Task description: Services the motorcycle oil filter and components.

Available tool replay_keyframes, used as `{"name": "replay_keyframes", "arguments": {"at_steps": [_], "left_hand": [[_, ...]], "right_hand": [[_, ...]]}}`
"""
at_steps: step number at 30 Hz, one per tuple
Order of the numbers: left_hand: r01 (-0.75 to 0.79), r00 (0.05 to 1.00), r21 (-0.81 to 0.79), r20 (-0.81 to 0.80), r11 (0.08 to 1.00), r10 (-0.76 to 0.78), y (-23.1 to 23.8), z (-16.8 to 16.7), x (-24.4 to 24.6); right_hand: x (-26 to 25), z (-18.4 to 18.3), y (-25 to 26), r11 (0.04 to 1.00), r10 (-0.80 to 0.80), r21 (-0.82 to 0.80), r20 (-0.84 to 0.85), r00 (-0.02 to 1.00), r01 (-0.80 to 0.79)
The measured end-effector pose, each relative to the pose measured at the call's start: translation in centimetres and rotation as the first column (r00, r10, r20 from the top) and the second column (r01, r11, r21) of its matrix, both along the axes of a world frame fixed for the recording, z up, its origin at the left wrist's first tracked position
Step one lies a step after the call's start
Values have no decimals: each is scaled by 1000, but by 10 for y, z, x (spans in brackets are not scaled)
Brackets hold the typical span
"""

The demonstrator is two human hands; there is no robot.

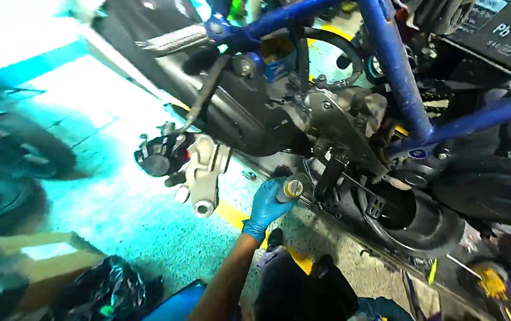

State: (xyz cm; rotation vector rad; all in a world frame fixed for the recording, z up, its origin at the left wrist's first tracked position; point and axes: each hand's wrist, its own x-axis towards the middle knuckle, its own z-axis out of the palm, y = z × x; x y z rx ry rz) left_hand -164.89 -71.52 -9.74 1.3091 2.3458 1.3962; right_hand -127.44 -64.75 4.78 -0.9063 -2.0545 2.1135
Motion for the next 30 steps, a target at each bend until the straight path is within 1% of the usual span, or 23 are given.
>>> {"name": "replay_keyframes", "arguments": {"at_steps": [2, 3, 5, 6, 8, 9, 10, 11, 13, 14, 15, 16, 17, 19, 20, 21, 22, 23, 24, 25, 26, 28, 30], "left_hand": [[205, 977, -108, 80, 973, -197, 14, 2, -15], [307, 948, -164, 138, 937, -287, 23, 8, -23], [468, 874, -240, 269, 850, -405, 43, 34, -35], [525, 841, -311, 336, 792, -425, 55, 56, -36], [608, 787, -496, 481, 620, -387, 80, 103, -29], [610, 785, -523, 503, 595, -363, 89, 113, -23], [603, 785, -513, 519, 610, -339, 94, 115, -19], [595, 780, -457, 525, 661, -340, 95, 105, -20], [634, 732, -270, 510, 724, -451, 85, 62, -37], [625, 739, -270, 505, 732, -445, 79, 58, -41], [564, 794, -349, 476, 748, -378, 71, 68, -35], [468, 860, -445, 430, 764, -275, 65, 74, -26], [347, 918, -506, 356, 790, -175, 55, 65, -15], [119, 964, -466, 266, 877, 11, 31, 48, 25], [101, 947, -403, 318, 910, 36, 16, 55, 56], [162, 898, -336, 441, 928, 3, -1, 71, 99], [258, 814, -218, 574, 941, -90, -16, 85, 146], [349, 720, -60, 656, 935, -227, -27, 92, 191], [397, 653, 85, 673, 914, -346, -29, 94, 230], [408, 629, 181, 655, 895, -419, -26, 95, 260], [348, 639, 232, 651, 908, -411, -23, 98, 282], [118, 742, 229, 626, 966, -239, -24, 103, 299], [11, 862, 229, 491, 973, -126, -36, 110, 299]], "right_hand": [[-4, 2, -11, 999, -51, 1, 1, 999, 51], [-3, 3, -16, 997, -81, -12, -4, 997, 81], [1, 4, -28, 985, -162, -55, -17, 987, 161], [4, 3, -34, 976, -208, -70, -27, 978, 205], [12, 0, -45, 955, -289, -89, -61, 955, 284], [17, -3, -49, 945, -320, -102, -79, 944, 312], [21, -5, -52, 936, -345, -117, -99, 933, 333], [25, -6, -53, 927, -366, -133, -112, 924, 351], [34, -10, -55, 905, -419, -140, -138, 898, 401], [36, -13, -55, 896, -443, -110, -163, 881, 430], [40, -19, -54, 889, -454, -46, -203, 867, 455], [45, -28, -52, 878, -449, 54, -250, 858, 476], [53, -38, -51, 854, -432, 177, -282, 857, 488], [67, -53, -40, 782, -394, 397, -285, 874, 482], [69, -56, -32, 747, -382, 477, -262, 886, 463], [69, -53, -25, 729, -376, 528, -225, 899, 437], [69, -49, -19, 733, -359, 551, -185, 915, 399], [70, -44, -14, 754, -326, 552, -157, 932, 356], [69, -43, -9, 767, -280, 556, -158, 947, 320], [66, -44, -5, 777, -234, 558, -175, 956, 292], [63, -46, -4, 784, -194, 559, -194, 962, 271], [55, -47, -4, 779, -131, 587, -190, 973, 220], [50, -33, -4, 730, -37, 674, -127, 991, 114]]}}
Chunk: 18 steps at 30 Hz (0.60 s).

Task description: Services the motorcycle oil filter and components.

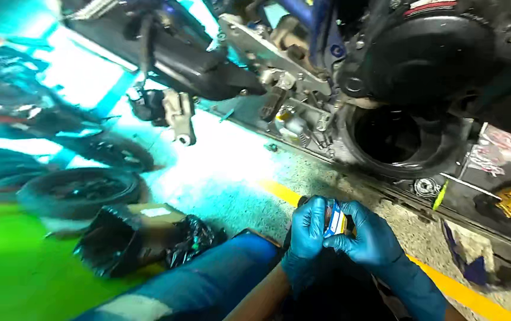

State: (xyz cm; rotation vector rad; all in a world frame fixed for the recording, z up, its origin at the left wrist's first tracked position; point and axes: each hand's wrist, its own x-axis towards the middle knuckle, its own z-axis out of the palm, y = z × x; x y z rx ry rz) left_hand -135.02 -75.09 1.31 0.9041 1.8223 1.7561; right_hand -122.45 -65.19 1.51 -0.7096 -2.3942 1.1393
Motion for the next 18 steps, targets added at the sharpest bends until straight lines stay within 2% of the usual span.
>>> {"name": "replay_keyframes", "arguments": {"at_steps": [1, 3, 6, 10, 14, 18], "left_hand": [[-19, 995, 6, -98, 1000, 19, -7, 5, -2], [-24, 985, -5, -172, 1000, 23, -20, 14, -1], [-41, 987, -30, -155, 999, 36, -36, 14, 4], [-50, 998, -37, -48, 998, 48, -54, 12, 9], [-33, 986, -75, 160, 997, 45, -69, 9, 10], [39, 968, -40, 250, 998, -28, -72, 8, 3]], "right_hand": [[-2, 11, 1, 995, 53, 83, 63, 997, -58], [-4, 26, 0, 959, 159, 213, 151, 976, -189], [-2, 21, -11, 925, 243, 291, 39, 969, -243], [-2, 8, -25, 926, 339, 216, -118, 934, -309], [-2, 4, -38, 822, 467, 420, -110, 877, -385], [-11, 11, -38, 709, 566, 570, -111, 817, -414]]}}
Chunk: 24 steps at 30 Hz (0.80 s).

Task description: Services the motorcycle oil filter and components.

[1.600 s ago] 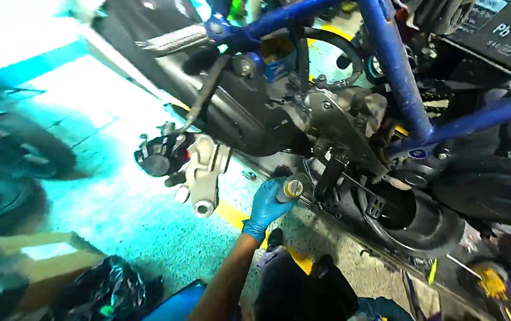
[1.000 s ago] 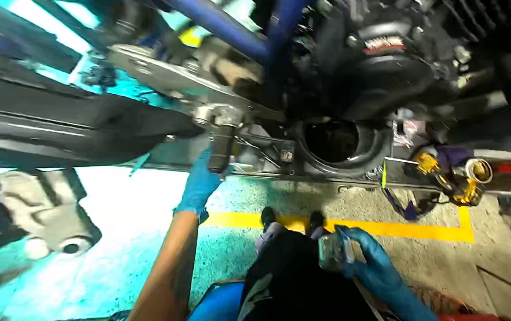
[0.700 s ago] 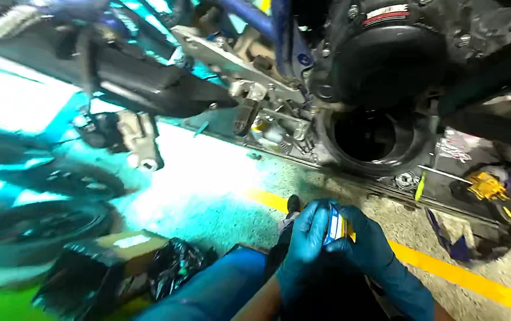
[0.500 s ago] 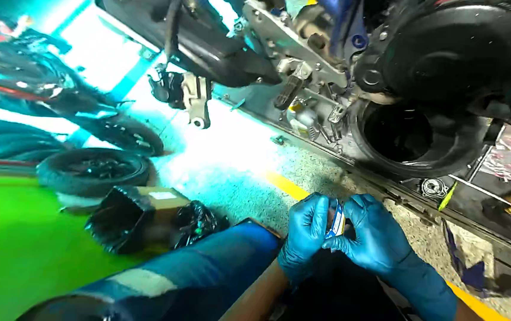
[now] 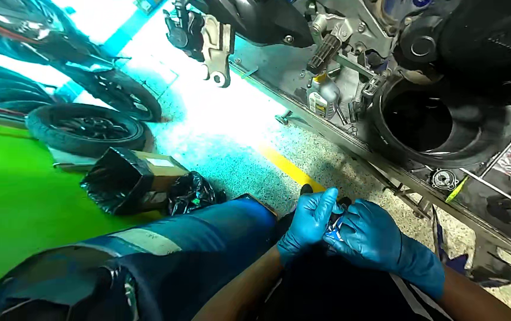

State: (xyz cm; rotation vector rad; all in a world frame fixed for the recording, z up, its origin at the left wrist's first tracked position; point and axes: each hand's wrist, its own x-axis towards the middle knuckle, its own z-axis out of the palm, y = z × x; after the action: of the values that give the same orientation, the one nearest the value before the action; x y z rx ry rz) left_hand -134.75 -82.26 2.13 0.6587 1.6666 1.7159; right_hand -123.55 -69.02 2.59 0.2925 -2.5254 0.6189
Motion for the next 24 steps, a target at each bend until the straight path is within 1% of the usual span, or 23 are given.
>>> {"name": "replay_keyframes", "arguments": {"at_steps": [1, 2, 3, 5, 6, 7, 8, 9, 10, 11, 12, 13, 14, 15, 16, 17, 18, 19, 20, 21, 22, 23, 24], "left_hand": [[17, 999, 13, 39, 1000, -18, -1, -1, -3], [33, 992, 31, 118, 999, -36, -2, -3, -5], [45, 967, 54, 250, 998, -57, -4, -5, -8], [33, 856, 147, 507, 989, -104, -6, -8, -10], [25, 770, 225, 617, 974, -162, -6, -8, -14], [32, 690, 288, 686, 957, -230, -7, -6, -17], [38, 639, 325, 719, 945, -273, -8, -3, -19], [35, 619, 324, 736, 945, -275, -8, 1, -23], [21, 632, 282, 739, 959, -231, -8, 6, -26], [6, 666, 216, 728, 976, -165, -8, 11, -28], [9, 716, 150, 689, 989, -111, -9, 13, -30], [15, 766, 82, 639, 997, -64, -11, 14, -31], [32, 801, 32, 597, 999, -45, -14, 14, -31], [57, 831, -2, 554, 998, -47, -17, 11, -31], [87, 857, -27, 512, 996, -61, -19, 10, -31], [113, 872, -55, 484, 992, -72, -20, 10, -31], [123, 884, -93, 464, 988, -66, -20, 10, -30], [128, 895, -130, 443, 983, -58, -20, 11, -29], [142, 907, -169, 416, 975, -60, -20, 12, -28], [162, 916, -202, 396, 966, -71, -19, 14, -27], [172, 920, -220, 384, 960, -77, -19, 16, -26], [180, 917, -225, 391, 958, -80, -18, 19, -25], [195, 909, -232, 408, 953, -87, -18, 21, -26]], "right_hand": [[-3, 1, 0, 1000, 16, 12, -26, 1000, -15], [-5, 3, 1, 999, 33, 14, -56, 998, -32], [-6, 4, 1, 999, 51, 0, -88, 995, -51], [-8, 5, -1, 994, 70, -76, -146, 987, -82], [-8, 5, -1, 987, 57, -138, -155, 986, -79], [-7, 5, -1, 968, 43, -239, -155, 987, -80], [-6, 5, -2, 923, 20, -378, -138, 990, -71], [-7, 5, -3, 847, -16, -532, -81, 997, -29], [-11, 6, -3, 725, -41, -688, 13, 999, 39], [-13, 6, -1, 615, -39, -779, 123, 992, 121], [-14, 6, 3, 540, -22, -817, 227, 974, 203], [-15, 7, 7, 495, 0, -827, 309, 951, 268], [-15, 9, 10, 485, -5, -821, 341, 940, 300], [-14, 13, 12, 532, -36, -793, 330, 943, 297], [-12, 21, 14, 640, -93, -713, 296, 950, 285], [-9, 32, 14, 760, -151, -589, 252, 956, 275], [-6, 43, 12, 853, -180, -454, 202, 963, 255], [-3, 52, 9, 919, -168, -326, 190, 967, 223], [-3, 55, 5, 961, -160, -189, 208, 965, 200], [-3, 54, 1, 980, -174, -49, 248, 953, 191], [-4, 52, 0, 983, -181, 47, 303, 936, 175], [-6, 52, 2, 987, -159, 77, 380, 911, 140], [-10, 57, 6, 995, -99, 46, 468, 878, 88]]}}
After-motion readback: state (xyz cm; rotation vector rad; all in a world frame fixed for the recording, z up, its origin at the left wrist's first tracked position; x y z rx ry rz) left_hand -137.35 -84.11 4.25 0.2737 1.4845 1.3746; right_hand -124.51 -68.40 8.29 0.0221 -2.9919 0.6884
